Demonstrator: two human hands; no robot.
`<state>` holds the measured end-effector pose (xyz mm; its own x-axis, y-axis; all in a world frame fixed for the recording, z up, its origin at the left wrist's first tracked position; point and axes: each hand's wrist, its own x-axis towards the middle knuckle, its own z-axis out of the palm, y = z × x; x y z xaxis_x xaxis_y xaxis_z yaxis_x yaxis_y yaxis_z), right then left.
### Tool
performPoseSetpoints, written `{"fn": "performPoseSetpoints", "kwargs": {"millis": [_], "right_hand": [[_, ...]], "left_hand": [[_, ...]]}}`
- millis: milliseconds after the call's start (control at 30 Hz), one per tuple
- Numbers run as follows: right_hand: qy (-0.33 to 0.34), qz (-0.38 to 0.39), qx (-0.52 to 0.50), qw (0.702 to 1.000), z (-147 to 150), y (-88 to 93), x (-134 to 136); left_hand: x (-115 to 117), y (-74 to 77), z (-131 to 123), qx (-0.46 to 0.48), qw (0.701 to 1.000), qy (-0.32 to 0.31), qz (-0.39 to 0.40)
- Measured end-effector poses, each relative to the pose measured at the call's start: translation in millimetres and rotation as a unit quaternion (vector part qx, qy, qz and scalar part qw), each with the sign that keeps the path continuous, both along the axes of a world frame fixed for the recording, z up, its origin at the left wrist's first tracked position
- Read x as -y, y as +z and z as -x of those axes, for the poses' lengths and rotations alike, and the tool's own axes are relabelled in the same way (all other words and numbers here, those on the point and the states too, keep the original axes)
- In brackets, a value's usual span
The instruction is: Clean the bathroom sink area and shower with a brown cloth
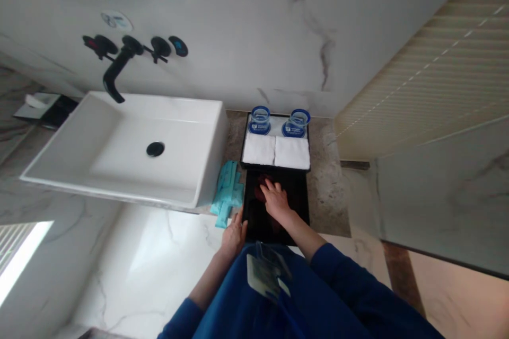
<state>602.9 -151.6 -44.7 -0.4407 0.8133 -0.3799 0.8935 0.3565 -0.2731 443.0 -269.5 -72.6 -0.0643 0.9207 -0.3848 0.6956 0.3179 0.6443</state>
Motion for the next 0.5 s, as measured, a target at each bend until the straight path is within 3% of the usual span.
{"fn": "performPoseSetpoints", "kwargs": {"millis": [133,267,333,500], "right_hand": [[0.151,0.046,-0.033,0.987,3,6.5,28],[0.292,0.100,-0.060,0.949,-6,14.2,41],[0.324,0.104,-0.063,0.938,-1,15.7,40],[0.332,0.076,-0.044,0.939,8,21.1,35]], "left_hand": [[3,2.5,-3,0.019,0.999,0.015,-0.021],[7,2.6,-5,0.027,0.999,0.035,-0.032],[7,1.0,-4,0.024,0.998,0.041,-0.034],[-1,1.7,1,0.002,0.998,0.059,-0.021]]}}
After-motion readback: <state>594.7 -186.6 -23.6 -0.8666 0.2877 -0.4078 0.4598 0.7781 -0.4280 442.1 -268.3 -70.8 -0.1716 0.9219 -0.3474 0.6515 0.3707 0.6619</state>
